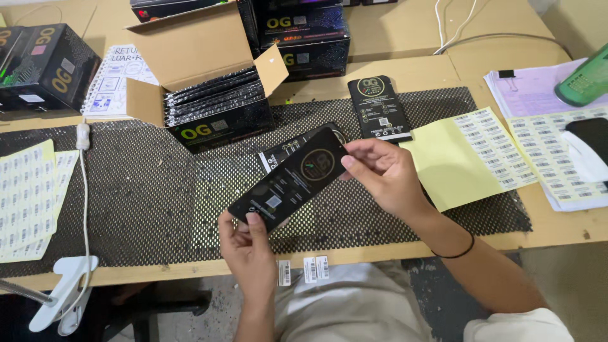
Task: The person takes smartphone screens out of their protective packaging, turns them over to look at the back and front, and then places them back into the packaging and onto the table.
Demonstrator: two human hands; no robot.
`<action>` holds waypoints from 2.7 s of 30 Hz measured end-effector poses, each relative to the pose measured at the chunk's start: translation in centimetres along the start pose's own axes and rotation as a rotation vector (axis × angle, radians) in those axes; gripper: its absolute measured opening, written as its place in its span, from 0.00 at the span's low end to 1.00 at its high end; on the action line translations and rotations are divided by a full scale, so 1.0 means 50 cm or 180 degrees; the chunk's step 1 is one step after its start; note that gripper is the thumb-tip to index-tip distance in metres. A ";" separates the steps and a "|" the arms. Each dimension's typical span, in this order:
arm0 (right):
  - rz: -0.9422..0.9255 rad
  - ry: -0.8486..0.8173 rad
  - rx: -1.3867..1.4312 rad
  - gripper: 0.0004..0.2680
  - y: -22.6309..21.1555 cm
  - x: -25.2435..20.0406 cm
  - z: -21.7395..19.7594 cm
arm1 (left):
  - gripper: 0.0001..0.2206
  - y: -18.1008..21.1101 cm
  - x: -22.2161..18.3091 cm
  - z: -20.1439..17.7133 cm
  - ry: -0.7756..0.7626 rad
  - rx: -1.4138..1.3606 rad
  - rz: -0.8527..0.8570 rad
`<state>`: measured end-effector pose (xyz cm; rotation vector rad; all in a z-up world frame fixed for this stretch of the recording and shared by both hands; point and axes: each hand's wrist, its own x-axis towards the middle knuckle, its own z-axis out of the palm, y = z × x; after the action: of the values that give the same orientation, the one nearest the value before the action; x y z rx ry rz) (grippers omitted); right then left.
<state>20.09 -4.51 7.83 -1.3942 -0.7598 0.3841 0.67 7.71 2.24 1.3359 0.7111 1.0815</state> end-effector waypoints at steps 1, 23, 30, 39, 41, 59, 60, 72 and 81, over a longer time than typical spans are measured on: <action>-0.0014 -0.0014 -0.0014 0.08 0.003 0.003 -0.002 | 0.06 -0.006 0.001 -0.002 0.0012 -0.0020 0.0007; 0.0039 0.0165 0.0875 0.19 0.077 0.060 -0.037 | 0.15 0.060 0.172 0.124 -0.2086 -0.0939 -0.0196; 0.0000 0.0851 0.0516 0.14 0.048 0.070 -0.029 | 0.07 -0.027 0.210 0.201 -0.2624 -0.0846 -0.0285; 0.0014 0.0403 0.0192 0.12 0.094 0.075 -0.048 | 0.05 0.041 0.213 0.162 -0.2896 -0.0385 -0.0523; 0.0048 0.0348 0.0276 0.12 0.092 0.085 -0.053 | 0.07 0.044 0.221 0.160 -0.2927 -0.0432 -0.0624; 0.0217 0.0269 0.0541 0.11 0.129 0.094 -0.077 | 0.08 0.004 0.234 0.145 -0.2972 -0.0204 -0.0906; 0.0166 0.0245 0.0557 0.11 0.122 0.107 -0.076 | 0.09 0.018 0.245 0.147 -0.2954 -0.0154 -0.0905; 0.0077 0.0384 0.0424 0.12 0.125 0.106 -0.081 | 0.22 0.015 0.274 0.139 -0.2466 0.1761 0.1188; -0.0565 0.1263 -0.0145 0.26 0.099 0.142 -0.188 | 0.48 -0.002 0.249 0.167 -0.3409 0.3552 0.1419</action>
<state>32.44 -5.96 4.84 -1.3767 -0.5599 -0.0505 12.95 15.67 5.53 2.7753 0.1234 0.0374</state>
